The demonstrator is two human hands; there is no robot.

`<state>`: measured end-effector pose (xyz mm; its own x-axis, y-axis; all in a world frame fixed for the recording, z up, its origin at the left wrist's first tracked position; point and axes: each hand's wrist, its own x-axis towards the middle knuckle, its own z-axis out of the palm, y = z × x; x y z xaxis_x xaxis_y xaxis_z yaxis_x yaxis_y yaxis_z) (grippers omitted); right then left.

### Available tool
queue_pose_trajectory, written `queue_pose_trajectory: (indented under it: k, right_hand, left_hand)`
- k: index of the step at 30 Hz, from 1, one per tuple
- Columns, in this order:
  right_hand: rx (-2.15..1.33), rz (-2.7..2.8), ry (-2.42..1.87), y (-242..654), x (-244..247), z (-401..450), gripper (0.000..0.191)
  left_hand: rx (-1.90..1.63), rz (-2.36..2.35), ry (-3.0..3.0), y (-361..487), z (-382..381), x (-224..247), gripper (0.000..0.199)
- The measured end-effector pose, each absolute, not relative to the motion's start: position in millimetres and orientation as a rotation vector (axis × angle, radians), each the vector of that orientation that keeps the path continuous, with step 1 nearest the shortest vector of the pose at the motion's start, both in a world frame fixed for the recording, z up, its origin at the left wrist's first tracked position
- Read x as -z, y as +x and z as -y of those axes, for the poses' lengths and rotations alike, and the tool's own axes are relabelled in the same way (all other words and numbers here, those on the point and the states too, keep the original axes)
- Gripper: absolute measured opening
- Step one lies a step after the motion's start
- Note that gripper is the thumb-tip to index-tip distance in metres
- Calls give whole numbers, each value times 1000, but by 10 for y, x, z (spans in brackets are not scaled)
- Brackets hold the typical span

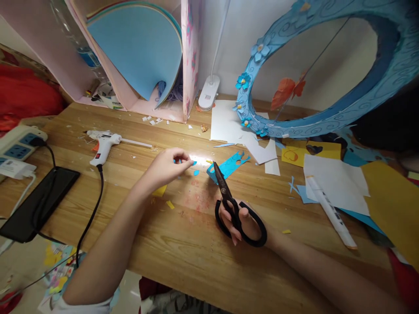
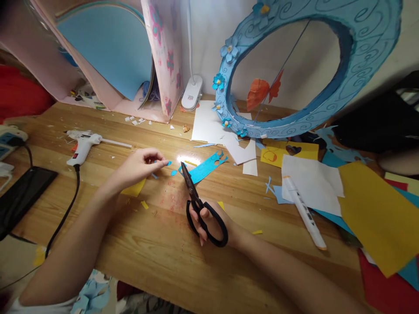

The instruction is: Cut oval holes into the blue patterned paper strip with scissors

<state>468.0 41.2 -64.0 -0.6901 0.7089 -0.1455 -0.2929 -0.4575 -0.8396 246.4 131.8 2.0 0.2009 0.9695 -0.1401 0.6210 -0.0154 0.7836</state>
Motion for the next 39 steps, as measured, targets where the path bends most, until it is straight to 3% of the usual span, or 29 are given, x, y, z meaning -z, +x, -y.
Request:
queue_pose_trajectory:
  k: [4,9,15,26,31,39]
  right_hand:
    - [-2136,1137,-629,4688,710,-402,59]
    - [-2109,1178,-630,4682,701,-401,60]
    - [-2060,1211,-650,4663,675,-398,61]
    - [-2049,1195,-608,4647,610,-396,72]
    - [-2076,1167,-622,4649,601,-427,71]
    - [-2079,1137,-637,4634,621,-410,71]
  left_hand:
    - [-636,-1672,1934,2385,-1373,56,21]
    - [-677,-1067,2120,2616,-1193,-87,45]
    - [-724,-1111,1870,2815,-1092,-20,16]
    - [-924,-1103,1224,2920,-1102,76,26]
    - [-1009,-1135,1354,2855,-1069,21,19]
    - [-813,-1210,1719,2893,-1002,-55,23]
